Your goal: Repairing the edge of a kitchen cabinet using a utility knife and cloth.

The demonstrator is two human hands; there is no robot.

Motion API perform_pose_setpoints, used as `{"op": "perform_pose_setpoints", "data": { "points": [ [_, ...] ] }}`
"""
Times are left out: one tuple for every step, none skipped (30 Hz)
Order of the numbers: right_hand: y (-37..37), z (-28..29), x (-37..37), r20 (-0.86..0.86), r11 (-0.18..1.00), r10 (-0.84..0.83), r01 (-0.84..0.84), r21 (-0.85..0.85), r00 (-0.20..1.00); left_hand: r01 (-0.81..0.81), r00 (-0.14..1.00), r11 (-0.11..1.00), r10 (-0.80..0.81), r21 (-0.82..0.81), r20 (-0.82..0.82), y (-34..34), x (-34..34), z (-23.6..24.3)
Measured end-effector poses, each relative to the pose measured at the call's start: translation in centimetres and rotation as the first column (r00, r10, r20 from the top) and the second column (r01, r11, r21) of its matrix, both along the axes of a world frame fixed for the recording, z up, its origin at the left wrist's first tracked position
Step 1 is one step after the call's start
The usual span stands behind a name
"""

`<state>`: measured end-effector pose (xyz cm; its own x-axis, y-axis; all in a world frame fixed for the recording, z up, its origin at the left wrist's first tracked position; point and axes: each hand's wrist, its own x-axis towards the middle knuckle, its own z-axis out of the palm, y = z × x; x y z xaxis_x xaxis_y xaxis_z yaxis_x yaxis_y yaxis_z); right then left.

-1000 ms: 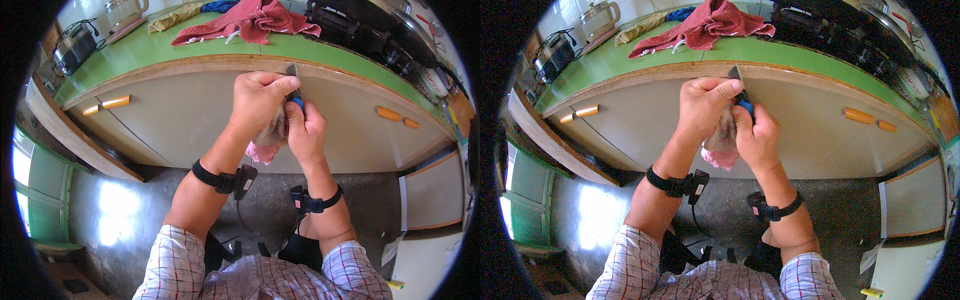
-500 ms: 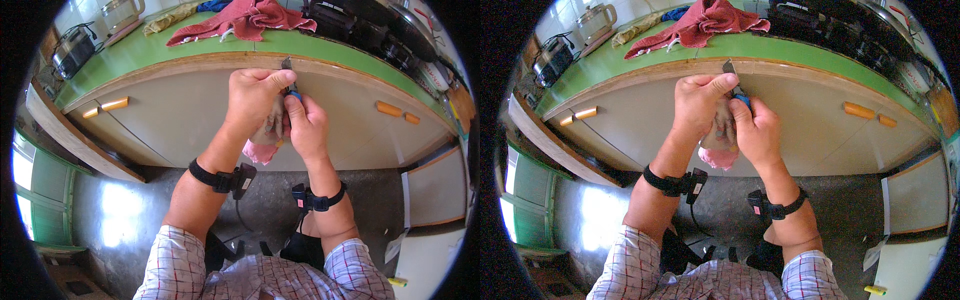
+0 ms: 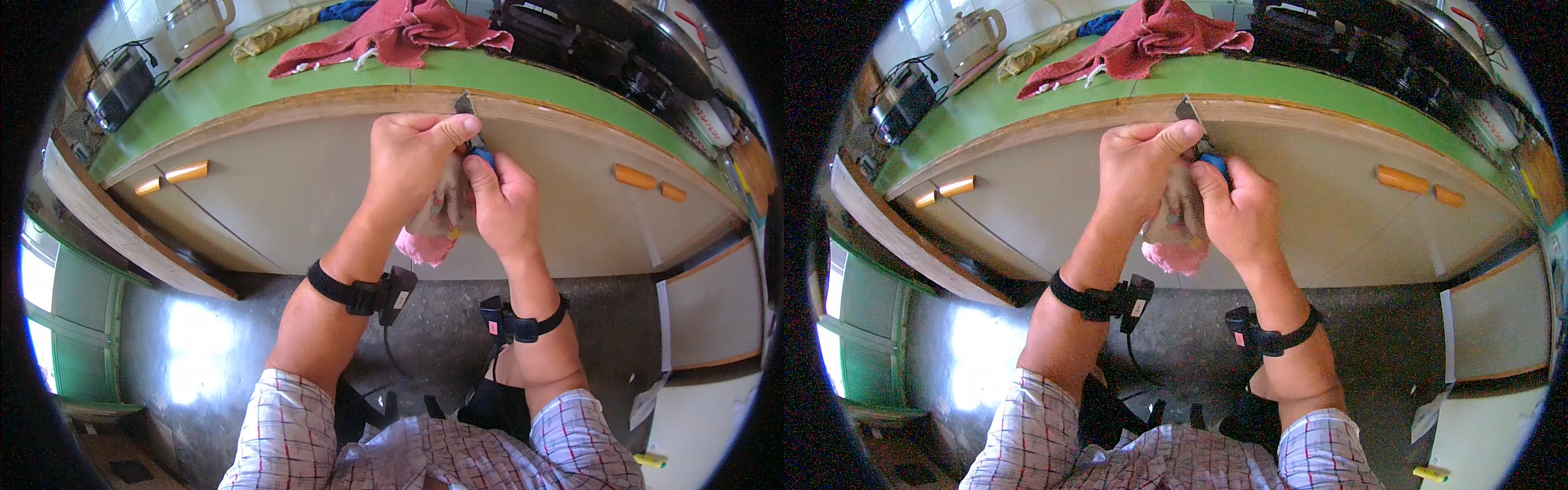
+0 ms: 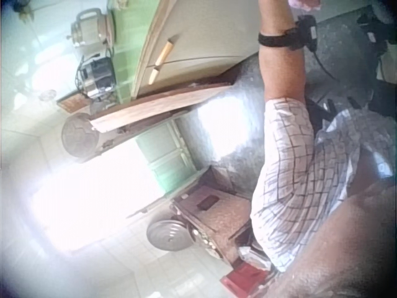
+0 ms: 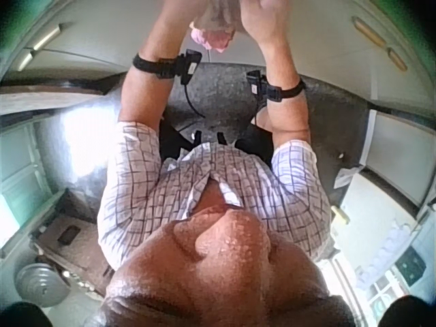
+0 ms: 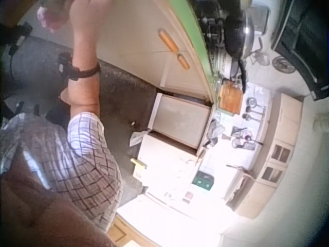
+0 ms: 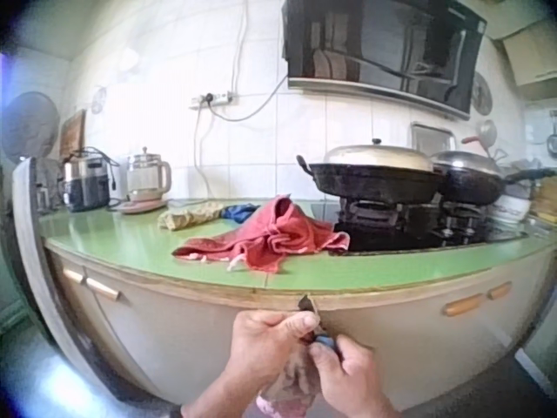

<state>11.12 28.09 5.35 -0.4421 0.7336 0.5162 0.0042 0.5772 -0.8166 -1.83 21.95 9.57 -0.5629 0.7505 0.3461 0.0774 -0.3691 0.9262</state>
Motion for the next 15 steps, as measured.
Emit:
{"op": "perform_pose_setpoints", "data": {
  "points": [
    [-0.2, -0.1, -0.3, -0.044, 0.999, -0.038, 0.039, 0.029, 0.998, 0.002, 1.0, 1.0, -0.002, 0.0, 0.003, 0.0, 0.2, 0.2],
    [-0.4, -0.3, -0.6, -0.088, 0.995, -0.074, 0.079, 0.057, 0.993, -0.012, 1.0, 0.999, 0.012, -0.032, 0.002, 0.1, 0.4, 0.3],
    [-0.6, -0.6, -0.8, -0.088, 0.995, -0.073, 0.079, 0.059, 0.993, -0.028, 1.0, 0.998, 0.028, -0.063, -0.001, 0.0, 0.5, 0.5],
    [-0.6, -1.0, -1.1, -0.098, 0.993, -0.104, 0.108, 0.044, 0.99, -0.028, 1.0, 0.998, 0.028, -0.061, -0.001, 0.0, 0.5, 0.5],
    [-0.6, -1.3, -1.2, -0.107, 0.99, -0.135, 0.138, 0.028, 0.985, -0.016, 1.0, 0.999, 0.016, -0.038, -0.014, 0.1, 0.4, 0.4],
    [-0.6, -1.3, -1.3, -0.107, 0.99, -0.132, 0.136, 0.029, 0.985, -0.006, 1.0, 1.0, 0.006, -0.016, -0.028, 0.1, 0.2, 0.3],
    [-0.6, -1.3, -1.3, -0.119, 0.995, -0.103, 0.104, -0.003, 0.987, -0.008, 1.0, 1.0, 0.008, -0.015, -0.028, 0.2, 0.1, 0.2],
    [-0.6, -1.3, -1.4, -0.132, 0.997, -0.075, 0.071, -0.034, 0.988, -0.018, 0.999, 1.0, 0.017, -0.004, -0.05, 0.3, 0.0, 0.0],
    [-0.8, -1.3, -1.4, -0.131, 0.997, -0.075, 0.071, -0.034, 0.989, -0.025, 0.997, 1.0, 0.025, 0.007, -0.07, 0.4, 0.0, -0.1],
    [-1.0, -1.4, -1.5, -0.135, 0.995, -0.069, 0.058, -0.083, 0.988, -0.024, 0.997, 1.0, 0.025, 0.007, -0.068, 0.3, -0.1, -0.1],
    [-1.2, -1.4, -1.6, -0.141, 0.99, -0.064, 0.045, -0.131, 0.988, -0.02, 0.998, 1.0, 0.02, 0.01, -0.067, 0.2, -0.1, 0.0],
    [-1.2, -1.4, -1.6, -0.139, 0.991, -0.063, 0.045, -0.13, 0.988, -0.015, 0.998, 1.0, 0.016, 0.013, -0.065, 0.1, -0.1, 0.0],
    [-1.2, -1.6, -1.7, -0.144, 0.99, -0.065, 0.046, -0.135, 0.987, -0.016, 0.998, 1.0, 0.016, 0.014, -0.063, 0.2, -0.1, -0.1],
    [-1.2, -1.7, -1.7, -0.149, 0.989, -0.068, 0.047, -0.14, 0.986, -0.005, 0.999, 1.0, 0.004, -0.003, -0.052, 0.3, -0.1, -0.1],
    [-1.0, -1.6, -1.7, -0.149, 0.989, -0.069, 0.049, -0.138, 0.986, 0.009, 0.999, 1.0, -0.009, -0.019, -0.041, 0.5, -0.1, -0.1]
  ]
}}
